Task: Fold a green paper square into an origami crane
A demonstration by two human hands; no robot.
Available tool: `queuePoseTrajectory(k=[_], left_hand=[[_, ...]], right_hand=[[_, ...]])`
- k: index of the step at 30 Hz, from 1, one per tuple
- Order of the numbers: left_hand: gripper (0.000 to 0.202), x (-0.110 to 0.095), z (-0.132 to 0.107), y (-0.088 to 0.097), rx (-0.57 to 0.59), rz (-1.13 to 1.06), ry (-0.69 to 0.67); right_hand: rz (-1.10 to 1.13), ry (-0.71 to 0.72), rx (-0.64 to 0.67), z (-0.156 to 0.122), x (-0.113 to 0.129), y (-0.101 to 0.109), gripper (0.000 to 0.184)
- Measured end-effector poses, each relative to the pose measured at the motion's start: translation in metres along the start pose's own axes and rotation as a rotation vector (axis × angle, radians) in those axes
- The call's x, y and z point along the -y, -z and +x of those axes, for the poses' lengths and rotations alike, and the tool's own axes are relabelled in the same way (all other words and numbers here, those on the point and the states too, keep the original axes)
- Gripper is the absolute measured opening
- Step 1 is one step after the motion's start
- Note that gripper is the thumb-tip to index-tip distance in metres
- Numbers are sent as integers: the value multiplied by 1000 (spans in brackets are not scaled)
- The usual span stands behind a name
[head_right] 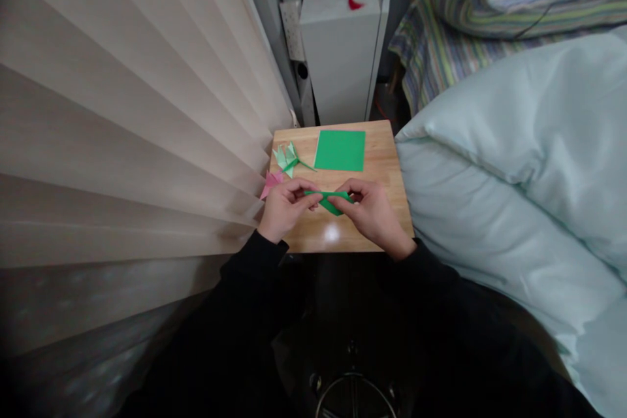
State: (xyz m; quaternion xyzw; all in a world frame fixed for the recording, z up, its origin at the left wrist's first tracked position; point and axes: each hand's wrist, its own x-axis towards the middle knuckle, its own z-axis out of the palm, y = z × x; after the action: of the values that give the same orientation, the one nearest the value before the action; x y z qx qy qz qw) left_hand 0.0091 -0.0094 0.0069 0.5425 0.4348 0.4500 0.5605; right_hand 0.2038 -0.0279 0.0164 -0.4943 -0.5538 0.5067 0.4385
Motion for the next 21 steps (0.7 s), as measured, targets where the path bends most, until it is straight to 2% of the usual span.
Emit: queuePoseTrajectory(k=[5, 11, 15, 17, 21], left_hand=[[19, -3, -2, -4, 39, 95, 28], [15, -8, -1, -7, 61, 73, 53], [17, -5, 0, -5, 25, 80, 62], [20, -4, 1, -2, -1, 71, 72], [29, -4, 2, -2, -19, 22, 90]], right_hand=[[-34, 5, -68, -1, 2, -1, 29], [-37, 34, -168, -1, 2, -1, 28], [26, -8, -256, 2, 1, 3, 35], [152, -86, -231, 4, 1, 3, 31], [211, -225, -16, 3, 1, -3, 32]])
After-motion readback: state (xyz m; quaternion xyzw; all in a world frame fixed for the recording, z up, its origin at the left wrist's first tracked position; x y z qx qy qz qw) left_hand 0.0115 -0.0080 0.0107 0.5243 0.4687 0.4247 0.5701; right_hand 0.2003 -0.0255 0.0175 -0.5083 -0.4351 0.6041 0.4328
